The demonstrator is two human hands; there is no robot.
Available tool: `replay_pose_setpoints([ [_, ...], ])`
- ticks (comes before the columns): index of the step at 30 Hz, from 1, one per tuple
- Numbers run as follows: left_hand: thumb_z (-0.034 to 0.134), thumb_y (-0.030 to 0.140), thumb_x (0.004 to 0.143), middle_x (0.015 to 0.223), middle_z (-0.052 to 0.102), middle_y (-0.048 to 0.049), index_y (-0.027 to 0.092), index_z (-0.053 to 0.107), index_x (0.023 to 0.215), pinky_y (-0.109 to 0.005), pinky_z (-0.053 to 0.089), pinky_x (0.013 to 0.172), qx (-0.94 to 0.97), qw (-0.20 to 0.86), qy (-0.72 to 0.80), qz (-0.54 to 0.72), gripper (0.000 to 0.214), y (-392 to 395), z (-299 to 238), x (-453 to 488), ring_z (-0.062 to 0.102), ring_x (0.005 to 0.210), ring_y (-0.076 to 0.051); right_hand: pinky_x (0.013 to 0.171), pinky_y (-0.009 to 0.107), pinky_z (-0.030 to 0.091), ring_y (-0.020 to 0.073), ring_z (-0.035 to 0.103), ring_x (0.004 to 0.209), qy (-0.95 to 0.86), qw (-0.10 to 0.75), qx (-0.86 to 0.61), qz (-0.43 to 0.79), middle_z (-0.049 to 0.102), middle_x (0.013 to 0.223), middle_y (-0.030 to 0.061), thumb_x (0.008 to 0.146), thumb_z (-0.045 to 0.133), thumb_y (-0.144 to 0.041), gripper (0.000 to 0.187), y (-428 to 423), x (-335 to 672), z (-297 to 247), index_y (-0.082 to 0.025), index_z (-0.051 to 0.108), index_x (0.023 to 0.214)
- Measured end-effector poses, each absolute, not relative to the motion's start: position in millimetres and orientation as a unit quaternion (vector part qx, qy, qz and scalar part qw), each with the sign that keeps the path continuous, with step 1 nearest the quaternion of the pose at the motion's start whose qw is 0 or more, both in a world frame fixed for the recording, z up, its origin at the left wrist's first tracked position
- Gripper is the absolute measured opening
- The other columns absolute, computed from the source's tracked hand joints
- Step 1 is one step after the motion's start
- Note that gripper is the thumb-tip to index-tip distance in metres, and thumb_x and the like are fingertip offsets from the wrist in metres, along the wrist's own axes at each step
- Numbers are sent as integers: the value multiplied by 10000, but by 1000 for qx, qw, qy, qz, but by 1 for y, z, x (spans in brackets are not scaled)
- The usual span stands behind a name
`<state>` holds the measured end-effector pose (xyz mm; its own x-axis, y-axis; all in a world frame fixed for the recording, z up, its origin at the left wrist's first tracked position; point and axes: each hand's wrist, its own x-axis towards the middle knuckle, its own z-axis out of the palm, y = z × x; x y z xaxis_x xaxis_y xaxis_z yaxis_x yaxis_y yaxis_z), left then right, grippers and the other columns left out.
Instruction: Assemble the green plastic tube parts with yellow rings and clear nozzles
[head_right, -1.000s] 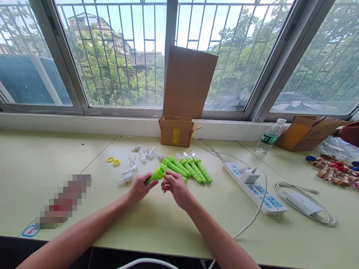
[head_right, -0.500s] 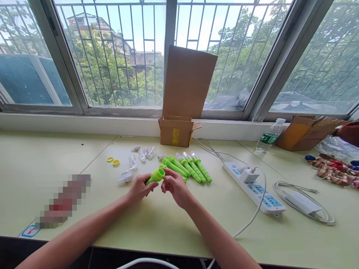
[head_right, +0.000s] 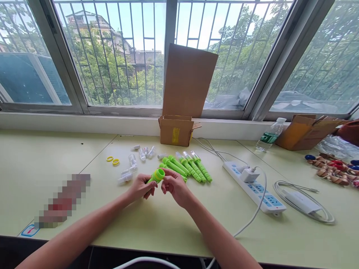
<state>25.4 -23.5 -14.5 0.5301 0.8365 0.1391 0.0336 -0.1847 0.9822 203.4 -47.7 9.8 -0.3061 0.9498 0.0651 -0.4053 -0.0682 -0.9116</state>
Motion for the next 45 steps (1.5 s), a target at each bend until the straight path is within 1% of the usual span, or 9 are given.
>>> replay_pose_setpoints([
  [5,550,622,768,476,583,-12,104,599,700,-167,290,317,668,585,303,346,525,-20,-16,25,448,306,-69,457,234,382,86,504,475,-472,495,-276,676,614,719,4,748,629,-236,131,-50,200,12,-181,659,863],
  [11,530,653,766,503,585,-18,110,588,710,-176,339,366,675,571,305,353,549,-19,-15,26,471,356,-75,472,243,400,90,504,500,-472,492,-288,672,624,759,21,742,650,-269,190,-48,201,11,-180,677,908],
  [16,565,590,786,503,490,36,120,586,730,-177,308,428,701,491,320,405,474,-23,-9,30,409,431,-62,478,250,409,78,489,501,-452,518,-282,670,628,813,14,729,665,-243,238,-47,201,10,-199,695,961],
  [20,592,520,805,653,581,-10,112,636,799,-200,368,552,732,456,277,423,410,-28,-2,32,492,599,-104,484,250,408,82,499,490,-464,506,-280,671,608,739,2,730,661,-226,210,-49,200,11,-186,698,932],
  [23,567,508,829,674,602,-23,107,656,797,-214,377,590,740,465,260,411,412,-31,0,32,510,633,-123,485,250,405,81,495,478,-472,499,-288,667,603,692,-3,725,662,-218,174,-50,200,12,-176,698,890],
  [30,538,589,806,571,491,11,102,634,711,-203,297,502,737,489,269,381,505,-29,-3,30,390,529,-81,473,247,406,86,497,468,-465,503,-301,664,604,649,-1,717,678,-216,194,-49,202,10,-164,709,901],
  [34,528,641,777,506,383,45,117,562,640,-193,230,445,732,513,272,356,542,-25,-10,27,313,463,-58,467,236,408,81,501,468,-461,501,-306,665,606,663,3,706,681,-196,214,-48,203,9,-156,710,914],
  [38,508,671,769,457,356,58,135,497,582,-191,200,413,723,535,283,332,568,-22,-15,25,286,413,-46,463,227,407,84,502,461,-471,487,-291,675,583,620,-7,729,653,-187,235,-49,202,9,-158,705,956],
  [45,503,647,794,430,369,59,108,597,658,-185,209,380,728,543,273,318,564,-22,-13,23,288,372,-39,481,241,441,97,541,517,-490,465,-269,687,649,789,41,767,627,-216,289,-50,199,10,-178,689,1047],
])
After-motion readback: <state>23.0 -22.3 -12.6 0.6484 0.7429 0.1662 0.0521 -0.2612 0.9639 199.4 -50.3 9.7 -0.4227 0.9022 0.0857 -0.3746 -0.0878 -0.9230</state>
